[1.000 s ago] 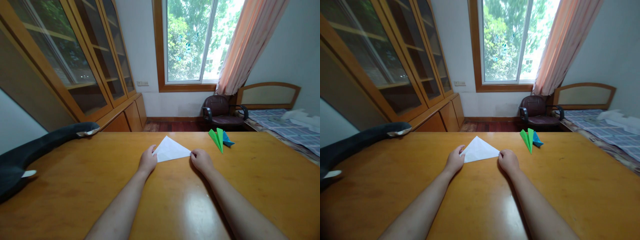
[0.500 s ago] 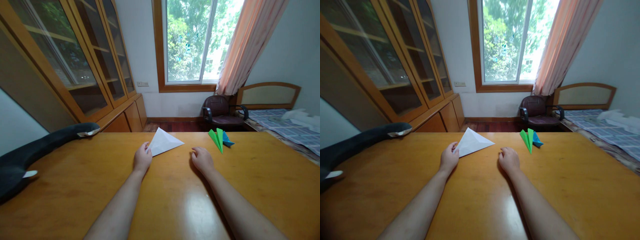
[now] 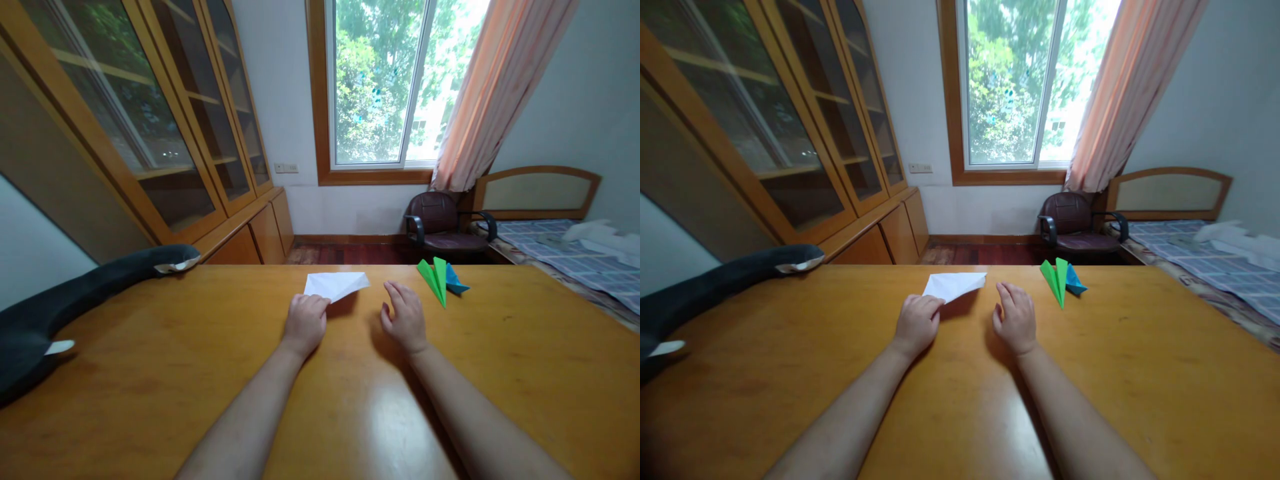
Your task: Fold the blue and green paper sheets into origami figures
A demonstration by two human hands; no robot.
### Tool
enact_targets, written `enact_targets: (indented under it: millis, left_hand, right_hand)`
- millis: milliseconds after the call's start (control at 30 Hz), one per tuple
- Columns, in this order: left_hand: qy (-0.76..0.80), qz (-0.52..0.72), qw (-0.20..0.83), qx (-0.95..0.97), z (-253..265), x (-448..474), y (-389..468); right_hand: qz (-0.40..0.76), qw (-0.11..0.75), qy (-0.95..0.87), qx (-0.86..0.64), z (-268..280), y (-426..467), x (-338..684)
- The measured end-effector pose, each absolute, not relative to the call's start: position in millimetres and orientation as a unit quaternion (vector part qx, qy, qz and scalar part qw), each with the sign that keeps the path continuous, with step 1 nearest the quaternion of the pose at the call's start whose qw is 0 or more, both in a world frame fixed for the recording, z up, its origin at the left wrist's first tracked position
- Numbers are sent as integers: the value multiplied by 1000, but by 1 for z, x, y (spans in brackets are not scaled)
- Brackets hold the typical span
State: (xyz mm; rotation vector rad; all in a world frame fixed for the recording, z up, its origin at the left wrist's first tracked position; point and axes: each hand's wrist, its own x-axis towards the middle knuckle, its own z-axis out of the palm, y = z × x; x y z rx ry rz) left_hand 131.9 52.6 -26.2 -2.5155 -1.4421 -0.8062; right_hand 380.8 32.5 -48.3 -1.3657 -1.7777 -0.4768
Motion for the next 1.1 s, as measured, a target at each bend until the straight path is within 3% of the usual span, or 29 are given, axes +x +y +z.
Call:
enact_targets:
  millis: [167,400,500,833,1100]
  left_hand:
    - [-421,-185,44,-887,-25,143,48]
    - [-371,-126,14,-920,-28,156,41]
    - [-349,-110,0,-931,-31,160,41]
    - [-295,-184,-121,-930,-31,156,43]
    - [-418,-334,-223,-815,-39,98,80]
  right_hand:
    - [-192,399,-781,-441,-39,17,363]
    - [-55,195,-827,-524,-39,13,335]
    - [-21,151,-811,-564,-46,17,335]
    - [45,121,-817,-562,-47,24,346]
    - [96,155,-806,-563,-55,33,370]
